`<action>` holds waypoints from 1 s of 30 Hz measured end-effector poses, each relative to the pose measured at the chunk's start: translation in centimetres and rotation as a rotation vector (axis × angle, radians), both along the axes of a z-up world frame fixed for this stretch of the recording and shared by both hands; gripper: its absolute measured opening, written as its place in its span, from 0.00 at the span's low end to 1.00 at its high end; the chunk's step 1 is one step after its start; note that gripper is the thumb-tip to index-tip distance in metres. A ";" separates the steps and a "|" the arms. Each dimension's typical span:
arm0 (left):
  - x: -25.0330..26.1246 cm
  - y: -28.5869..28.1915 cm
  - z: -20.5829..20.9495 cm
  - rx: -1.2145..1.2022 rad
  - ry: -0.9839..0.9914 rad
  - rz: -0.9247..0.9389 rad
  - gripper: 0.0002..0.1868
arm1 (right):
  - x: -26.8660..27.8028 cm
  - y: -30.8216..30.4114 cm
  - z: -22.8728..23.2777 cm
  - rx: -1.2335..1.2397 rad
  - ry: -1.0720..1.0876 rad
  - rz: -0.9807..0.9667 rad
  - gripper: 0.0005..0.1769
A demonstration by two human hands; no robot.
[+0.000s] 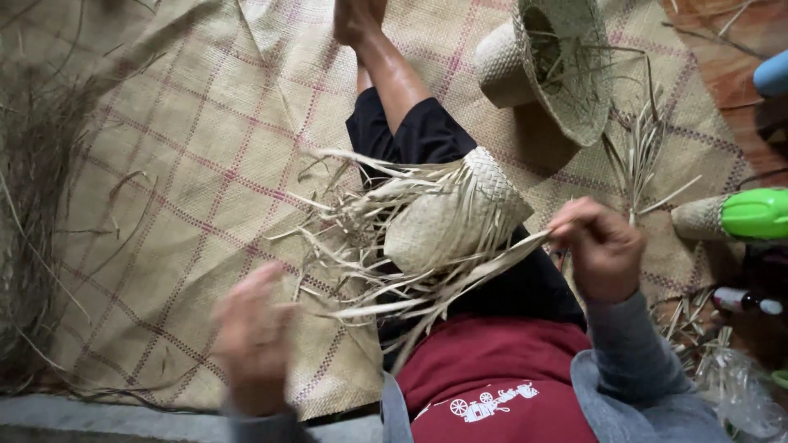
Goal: Weaving and trimming natural fibers to create a basket or hat
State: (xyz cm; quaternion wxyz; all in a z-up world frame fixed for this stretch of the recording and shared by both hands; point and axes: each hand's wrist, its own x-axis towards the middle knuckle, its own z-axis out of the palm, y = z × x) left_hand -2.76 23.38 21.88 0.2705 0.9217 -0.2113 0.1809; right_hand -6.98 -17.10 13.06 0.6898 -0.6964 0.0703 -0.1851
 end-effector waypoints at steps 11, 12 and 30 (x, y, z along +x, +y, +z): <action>-2.9 -15.2 -4.0 -0.517 0.709 -0.548 0.15 | -1.9 4.0 1.5 -0.262 -0.188 0.276 0.08; -3.2 -14.6 -5.1 -0.545 0.692 -0.603 0.10 | -2.0 3.9 1.1 -0.248 -0.159 0.234 0.09; 1.0 22.7 8.5 -0.007 -0.849 0.366 0.19 | -0.4 -21.3 -32.2 -0.568 0.309 0.078 0.23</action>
